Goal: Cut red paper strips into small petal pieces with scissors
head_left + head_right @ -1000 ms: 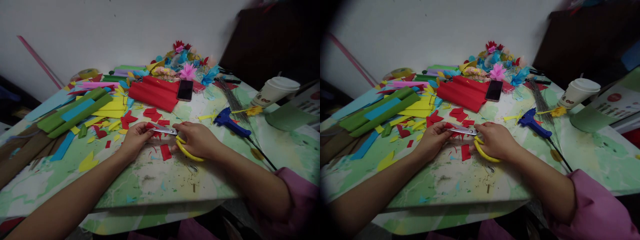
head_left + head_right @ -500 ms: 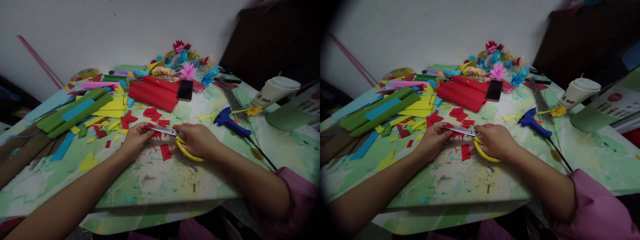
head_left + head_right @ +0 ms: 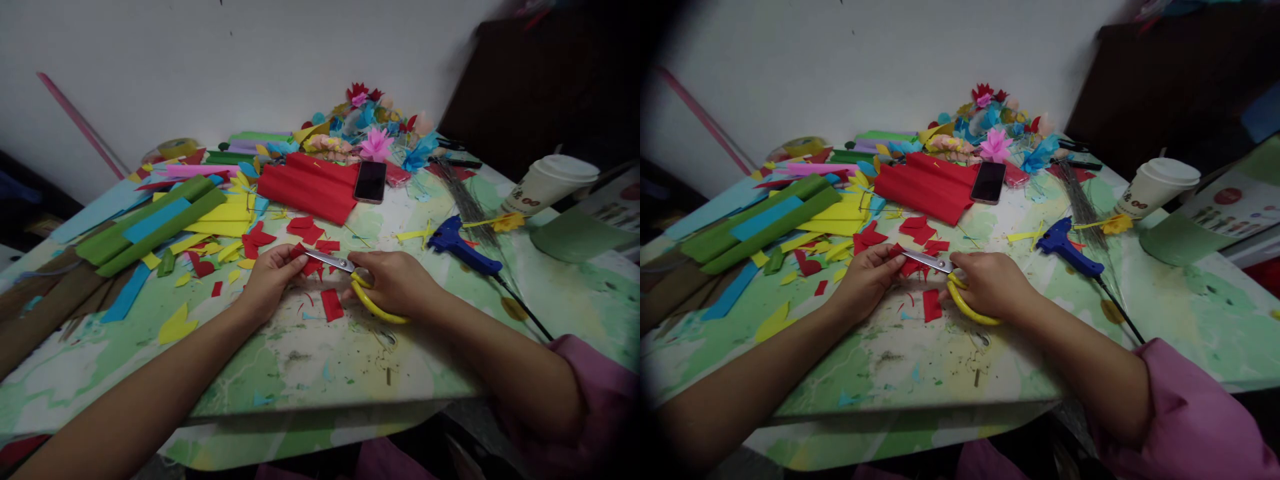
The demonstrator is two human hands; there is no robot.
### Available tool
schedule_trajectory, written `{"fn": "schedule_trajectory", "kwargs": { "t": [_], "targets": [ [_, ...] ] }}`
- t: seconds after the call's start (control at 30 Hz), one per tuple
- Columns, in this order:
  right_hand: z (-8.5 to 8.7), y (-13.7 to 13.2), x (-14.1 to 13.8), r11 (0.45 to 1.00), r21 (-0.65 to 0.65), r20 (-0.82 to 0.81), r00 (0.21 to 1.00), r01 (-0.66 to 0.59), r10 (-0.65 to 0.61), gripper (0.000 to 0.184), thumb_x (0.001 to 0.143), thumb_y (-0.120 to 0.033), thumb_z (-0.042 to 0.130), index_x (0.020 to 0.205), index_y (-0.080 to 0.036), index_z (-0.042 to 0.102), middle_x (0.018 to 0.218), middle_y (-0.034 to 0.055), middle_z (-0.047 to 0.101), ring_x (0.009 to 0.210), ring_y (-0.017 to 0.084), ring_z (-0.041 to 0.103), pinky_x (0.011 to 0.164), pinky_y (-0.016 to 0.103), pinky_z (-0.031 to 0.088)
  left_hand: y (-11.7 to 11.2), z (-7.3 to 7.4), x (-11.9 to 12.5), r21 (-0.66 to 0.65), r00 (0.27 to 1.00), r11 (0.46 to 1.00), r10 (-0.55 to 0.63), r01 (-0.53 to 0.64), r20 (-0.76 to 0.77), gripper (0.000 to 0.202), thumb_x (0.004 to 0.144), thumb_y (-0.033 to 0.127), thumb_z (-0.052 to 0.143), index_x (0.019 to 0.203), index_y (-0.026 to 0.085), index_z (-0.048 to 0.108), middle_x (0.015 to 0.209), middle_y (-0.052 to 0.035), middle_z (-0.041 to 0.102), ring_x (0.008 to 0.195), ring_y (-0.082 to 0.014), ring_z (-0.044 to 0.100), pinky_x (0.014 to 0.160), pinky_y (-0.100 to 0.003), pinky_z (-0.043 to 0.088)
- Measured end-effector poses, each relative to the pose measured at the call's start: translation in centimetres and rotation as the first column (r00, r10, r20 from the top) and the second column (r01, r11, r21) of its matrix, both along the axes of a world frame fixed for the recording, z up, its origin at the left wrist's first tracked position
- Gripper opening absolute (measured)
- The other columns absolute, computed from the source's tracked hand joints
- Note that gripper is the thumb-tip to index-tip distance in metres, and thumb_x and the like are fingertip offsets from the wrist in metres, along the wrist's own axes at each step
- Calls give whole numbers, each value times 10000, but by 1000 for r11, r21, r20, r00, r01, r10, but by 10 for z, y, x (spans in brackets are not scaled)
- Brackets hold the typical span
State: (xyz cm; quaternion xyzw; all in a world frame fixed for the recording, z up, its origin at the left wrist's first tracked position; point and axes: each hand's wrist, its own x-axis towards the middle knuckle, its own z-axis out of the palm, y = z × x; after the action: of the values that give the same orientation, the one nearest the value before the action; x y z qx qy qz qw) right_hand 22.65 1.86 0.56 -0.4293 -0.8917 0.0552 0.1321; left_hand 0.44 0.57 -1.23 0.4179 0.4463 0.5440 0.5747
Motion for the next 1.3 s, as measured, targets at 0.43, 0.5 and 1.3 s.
{"fn": "schedule_trajectory", "kwargs": {
  "t": [0.43, 0.5, 1.3],
  "targets": [
    [0, -1, -1, 1000, -6, -8, 1000, 15, -15, 444, 805, -610, 546, 1001, -219, 622, 797, 48, 703, 712, 201, 629, 575, 261, 298, 0, 0, -2, 33, 997, 997, 75, -74, -32, 177, 675, 256, 769, 760, 148, 657, 706, 7, 674, 602, -82, 587, 580, -180, 462],
    [0, -1, 0, 1000, -3, -11, 1000, 15, -15, 441, 805, -615, 544, 987, -221, 621, 797, 46, 702, 717, 201, 630, 575, 259, 297, 0, 0, -2, 49, 995, 994, 100, -98, -25, 167, 672, 253, 770, 746, 155, 656, 681, 18, 662, 597, -77, 578, 580, -174, 457],
    [1, -1, 0, 1000, -6, -7, 1000, -14, 14, 468, 802, -640, 520, 985, -220, 617, 789, 37, 695, 698, 192, 615, 564, 260, 282, -1, 0, -2, 40, 1000, 999, 16, -15, -25, 137, 648, 207, 772, 731, 150, 679, 674, 11, 656, 602, -82, 567, 579, -178, 443]
  ]
}}
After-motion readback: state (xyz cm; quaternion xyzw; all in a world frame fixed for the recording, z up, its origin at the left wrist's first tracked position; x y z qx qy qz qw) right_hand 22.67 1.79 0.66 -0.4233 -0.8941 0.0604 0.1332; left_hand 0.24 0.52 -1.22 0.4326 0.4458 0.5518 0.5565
